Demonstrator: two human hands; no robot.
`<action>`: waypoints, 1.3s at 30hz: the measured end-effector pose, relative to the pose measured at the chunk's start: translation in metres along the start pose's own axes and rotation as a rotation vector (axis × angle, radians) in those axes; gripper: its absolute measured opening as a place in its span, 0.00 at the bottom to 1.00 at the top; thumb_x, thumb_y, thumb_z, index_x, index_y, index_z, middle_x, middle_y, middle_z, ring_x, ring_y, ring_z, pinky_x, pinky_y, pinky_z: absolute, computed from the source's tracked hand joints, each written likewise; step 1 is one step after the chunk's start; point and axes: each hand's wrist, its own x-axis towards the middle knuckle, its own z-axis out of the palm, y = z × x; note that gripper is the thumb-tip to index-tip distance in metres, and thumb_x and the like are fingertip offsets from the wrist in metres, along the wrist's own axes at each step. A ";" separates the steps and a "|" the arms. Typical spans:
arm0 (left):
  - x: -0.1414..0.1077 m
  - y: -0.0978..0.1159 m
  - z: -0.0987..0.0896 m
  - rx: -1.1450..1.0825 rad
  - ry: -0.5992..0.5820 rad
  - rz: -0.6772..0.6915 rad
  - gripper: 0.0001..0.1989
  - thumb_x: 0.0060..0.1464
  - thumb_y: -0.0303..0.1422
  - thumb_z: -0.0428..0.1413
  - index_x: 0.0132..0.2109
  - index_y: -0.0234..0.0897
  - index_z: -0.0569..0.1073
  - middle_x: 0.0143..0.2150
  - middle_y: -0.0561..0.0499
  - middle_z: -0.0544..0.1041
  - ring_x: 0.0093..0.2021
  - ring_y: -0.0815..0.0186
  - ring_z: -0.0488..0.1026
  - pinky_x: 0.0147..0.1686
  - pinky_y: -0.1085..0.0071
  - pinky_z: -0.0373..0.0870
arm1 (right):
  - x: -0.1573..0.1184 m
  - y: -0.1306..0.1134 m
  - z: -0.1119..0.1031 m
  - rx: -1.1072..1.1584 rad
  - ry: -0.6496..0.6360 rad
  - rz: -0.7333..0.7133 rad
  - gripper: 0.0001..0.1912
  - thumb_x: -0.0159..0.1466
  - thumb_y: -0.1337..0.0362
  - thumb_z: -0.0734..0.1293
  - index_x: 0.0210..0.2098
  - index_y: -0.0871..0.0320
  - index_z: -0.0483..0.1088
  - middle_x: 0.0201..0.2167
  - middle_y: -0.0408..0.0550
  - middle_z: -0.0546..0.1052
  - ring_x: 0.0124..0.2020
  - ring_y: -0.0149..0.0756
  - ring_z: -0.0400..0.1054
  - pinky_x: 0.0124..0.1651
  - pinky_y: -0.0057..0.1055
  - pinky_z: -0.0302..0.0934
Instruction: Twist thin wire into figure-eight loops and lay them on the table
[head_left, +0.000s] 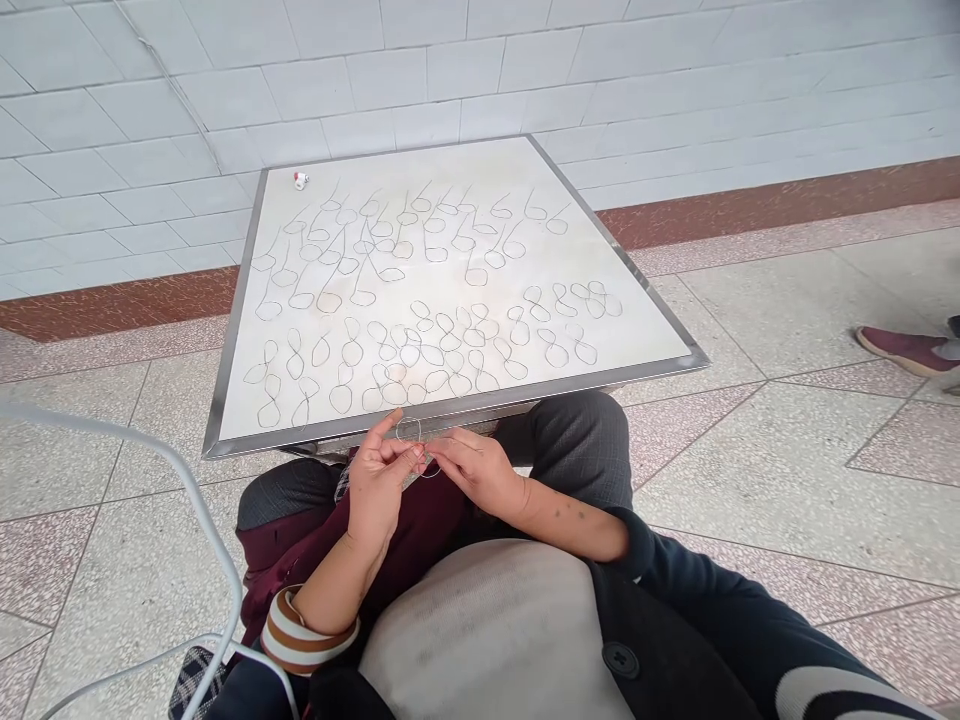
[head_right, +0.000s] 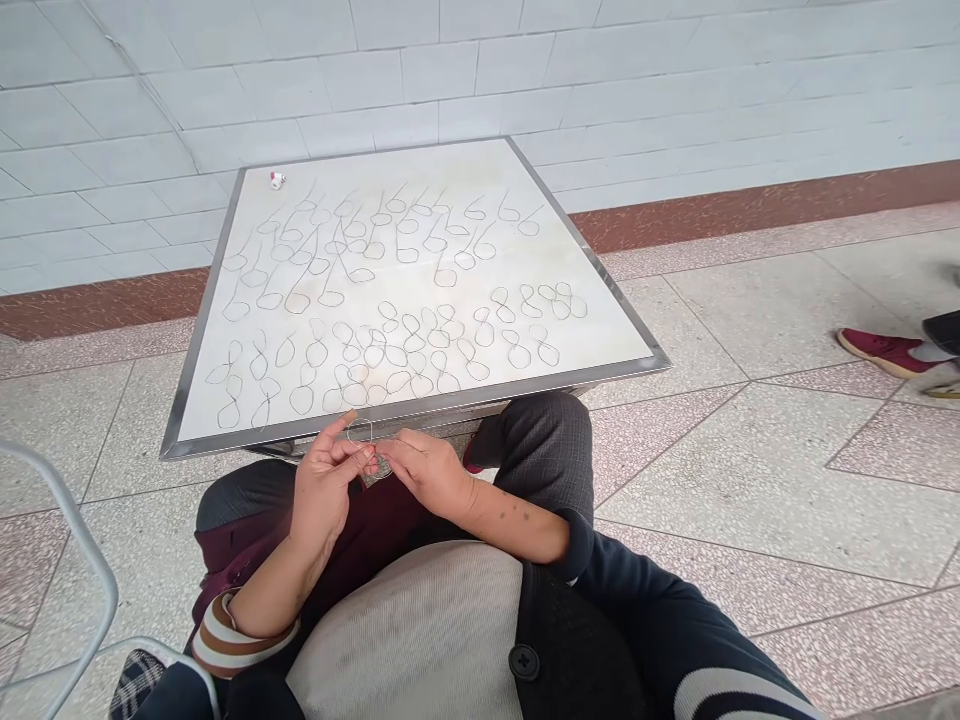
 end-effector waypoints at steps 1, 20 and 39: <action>0.000 0.000 0.000 -0.002 -0.005 0.001 0.30 0.47 0.31 0.64 0.58 0.35 0.68 0.27 0.57 0.76 0.25 0.72 0.71 0.33 0.72 0.71 | -0.001 0.001 0.000 -0.026 -0.007 -0.010 0.13 0.69 0.67 0.58 0.47 0.55 0.71 0.35 0.49 0.75 0.35 0.34 0.70 0.38 0.30 0.67; 0.000 -0.005 0.003 0.023 -0.009 0.043 0.31 0.49 0.32 0.62 0.60 0.37 0.65 0.29 0.56 0.77 0.28 0.71 0.72 0.37 0.71 0.70 | 0.004 0.003 0.011 0.547 0.026 0.446 0.07 0.65 0.60 0.65 0.40 0.54 0.72 0.33 0.45 0.73 0.31 0.31 0.70 0.31 0.28 0.68; 0.001 -0.005 0.005 -0.030 0.036 0.068 0.30 0.48 0.34 0.64 0.58 0.39 0.66 0.33 0.54 0.78 0.34 0.69 0.75 0.43 0.68 0.72 | 0.005 -0.003 0.004 0.502 0.110 0.408 0.08 0.65 0.59 0.65 0.40 0.53 0.74 0.32 0.45 0.70 0.23 0.27 0.66 0.21 0.24 0.67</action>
